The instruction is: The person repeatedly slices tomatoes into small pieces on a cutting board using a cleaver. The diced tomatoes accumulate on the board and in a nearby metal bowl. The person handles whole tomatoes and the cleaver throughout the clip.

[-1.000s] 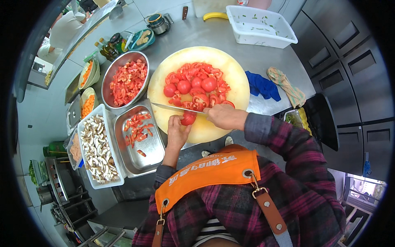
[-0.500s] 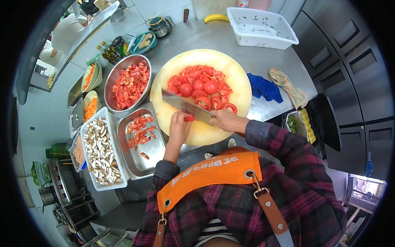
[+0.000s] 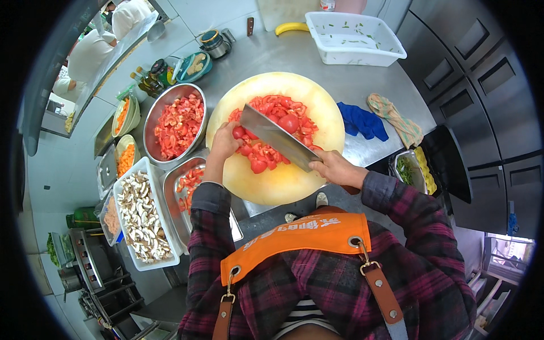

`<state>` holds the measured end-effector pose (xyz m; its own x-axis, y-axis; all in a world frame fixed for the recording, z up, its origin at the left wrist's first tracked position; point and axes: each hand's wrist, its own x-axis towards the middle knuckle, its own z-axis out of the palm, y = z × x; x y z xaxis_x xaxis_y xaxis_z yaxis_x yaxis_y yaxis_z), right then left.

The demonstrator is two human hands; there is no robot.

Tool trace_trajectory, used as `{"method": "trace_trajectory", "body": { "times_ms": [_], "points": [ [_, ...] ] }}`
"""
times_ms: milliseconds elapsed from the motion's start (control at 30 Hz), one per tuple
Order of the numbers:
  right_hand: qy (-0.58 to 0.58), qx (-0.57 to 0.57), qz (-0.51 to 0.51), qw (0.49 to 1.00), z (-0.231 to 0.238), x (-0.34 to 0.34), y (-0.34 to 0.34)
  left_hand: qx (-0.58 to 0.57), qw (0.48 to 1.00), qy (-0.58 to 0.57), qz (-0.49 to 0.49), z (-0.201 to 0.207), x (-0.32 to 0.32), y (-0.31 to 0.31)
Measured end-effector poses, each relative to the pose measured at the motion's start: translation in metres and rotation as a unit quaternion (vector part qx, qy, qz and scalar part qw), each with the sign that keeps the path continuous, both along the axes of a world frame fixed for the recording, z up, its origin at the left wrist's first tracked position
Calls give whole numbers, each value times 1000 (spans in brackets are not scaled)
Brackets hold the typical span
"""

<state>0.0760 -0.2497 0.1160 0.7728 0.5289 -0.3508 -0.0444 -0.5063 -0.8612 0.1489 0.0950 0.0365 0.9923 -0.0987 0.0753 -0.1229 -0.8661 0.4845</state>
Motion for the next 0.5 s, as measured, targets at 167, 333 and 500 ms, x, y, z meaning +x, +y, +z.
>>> {"method": "trace_trajectory", "body": {
  "times_ms": [167, 333, 500],
  "points": [
    [13, -107, 164, 981, 3, 8, -6, -401, 902, -38, 153, -3, -35, 11],
    [-94, -142, 282, 944, -19, 20, 13, -546, 790, -100, 260, 5, -99, 15],
    [40, -183, 144, 972, -19, 43, 22, -407, 883, 13, 233, -13, -139, -45]
  ]
}}
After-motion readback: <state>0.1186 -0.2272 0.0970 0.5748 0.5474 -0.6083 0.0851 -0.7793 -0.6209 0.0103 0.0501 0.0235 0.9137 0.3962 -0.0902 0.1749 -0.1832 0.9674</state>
